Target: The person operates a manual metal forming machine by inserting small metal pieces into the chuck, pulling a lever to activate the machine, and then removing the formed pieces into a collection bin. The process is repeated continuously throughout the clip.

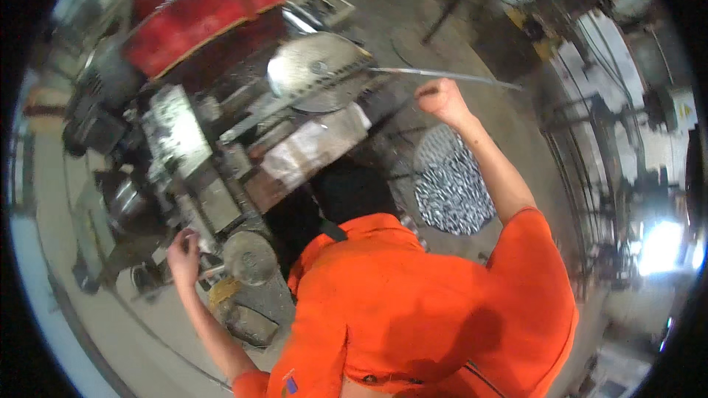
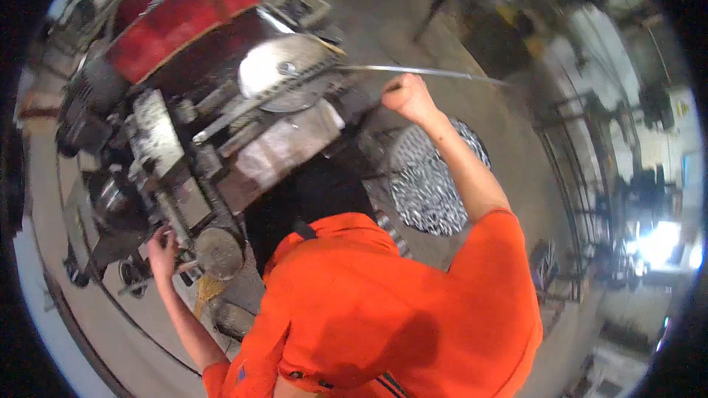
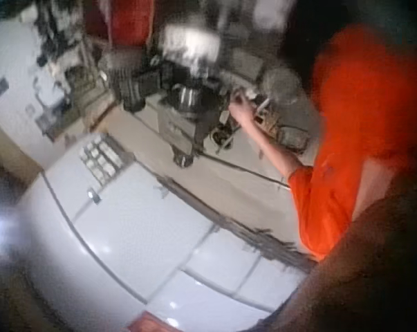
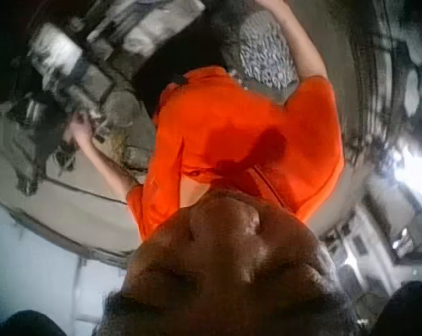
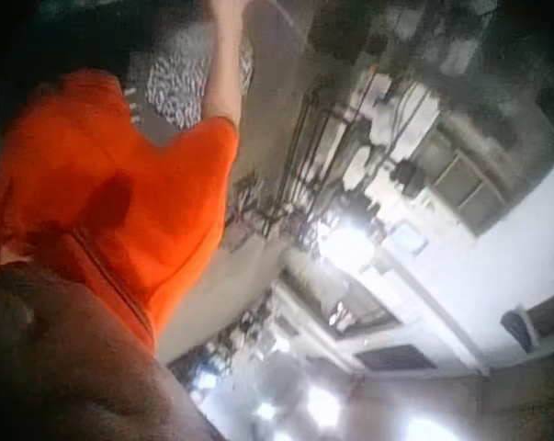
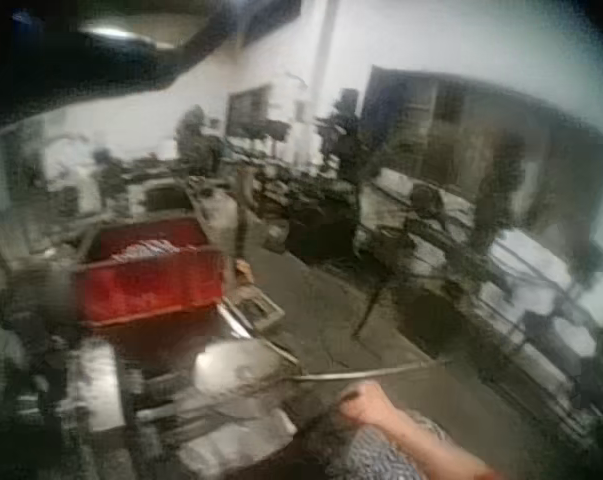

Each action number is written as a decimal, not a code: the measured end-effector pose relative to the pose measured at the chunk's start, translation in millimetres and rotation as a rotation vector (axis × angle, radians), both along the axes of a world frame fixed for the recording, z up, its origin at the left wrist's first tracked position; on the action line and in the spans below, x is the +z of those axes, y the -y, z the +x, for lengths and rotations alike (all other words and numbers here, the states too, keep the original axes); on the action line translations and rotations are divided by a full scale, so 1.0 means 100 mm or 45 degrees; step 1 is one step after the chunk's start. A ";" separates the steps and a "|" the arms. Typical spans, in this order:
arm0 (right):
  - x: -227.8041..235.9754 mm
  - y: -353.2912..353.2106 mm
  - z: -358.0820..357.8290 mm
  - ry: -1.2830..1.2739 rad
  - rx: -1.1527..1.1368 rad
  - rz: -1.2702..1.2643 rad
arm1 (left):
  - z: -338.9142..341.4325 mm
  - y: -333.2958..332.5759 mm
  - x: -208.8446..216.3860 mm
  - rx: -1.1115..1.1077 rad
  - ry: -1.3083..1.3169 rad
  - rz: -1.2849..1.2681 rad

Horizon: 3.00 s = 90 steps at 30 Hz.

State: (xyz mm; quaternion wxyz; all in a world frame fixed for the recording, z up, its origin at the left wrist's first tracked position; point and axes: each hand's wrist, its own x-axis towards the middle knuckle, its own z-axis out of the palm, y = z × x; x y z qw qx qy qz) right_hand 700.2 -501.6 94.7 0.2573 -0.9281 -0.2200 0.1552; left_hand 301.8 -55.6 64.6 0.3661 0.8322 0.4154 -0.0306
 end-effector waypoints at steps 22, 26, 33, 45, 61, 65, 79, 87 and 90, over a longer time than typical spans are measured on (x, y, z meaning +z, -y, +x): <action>-2.02 1.16 -0.62 -0.089 0.348 -0.757 | -0.15 -0.24 -0.34 0.071 -0.027 0.161; -1.93 1.01 -0.57 -0.160 0.283 -0.907 | -0.30 -0.34 -0.53 -0.055 0.119 0.389; -2.12 1.10 -0.48 0.028 0.211 -0.811 | -0.20 -0.27 -0.32 -0.002 0.059 0.174; 0.07 -1.32 -1.29 0.107 1.003 0.863 | 0.44 0.86 0.93 0.066 0.811 -0.226; 0.61 -2.34 -2.10 0.389 1.454 0.952 | 0.37 1.02 0.87 0.085 0.994 -0.598; 0.64 -2.52 -2.07 0.279 1.611 0.866 | 0.26 0.89 0.93 0.046 0.915 -0.568; 0.93 -3.57 -2.00 0.659 1.849 0.636 | -0.90 0.38 1.25 0.074 0.423 0.269; 0.65 -4.50 -1.90 0.551 1.502 0.097 | -3.02 0.41 0.65 0.864 -0.041 0.809; 0.56 -4.56 -1.88 0.512 1.537 0.152 | -3.19 0.78 0.43 1.045 0.110 0.418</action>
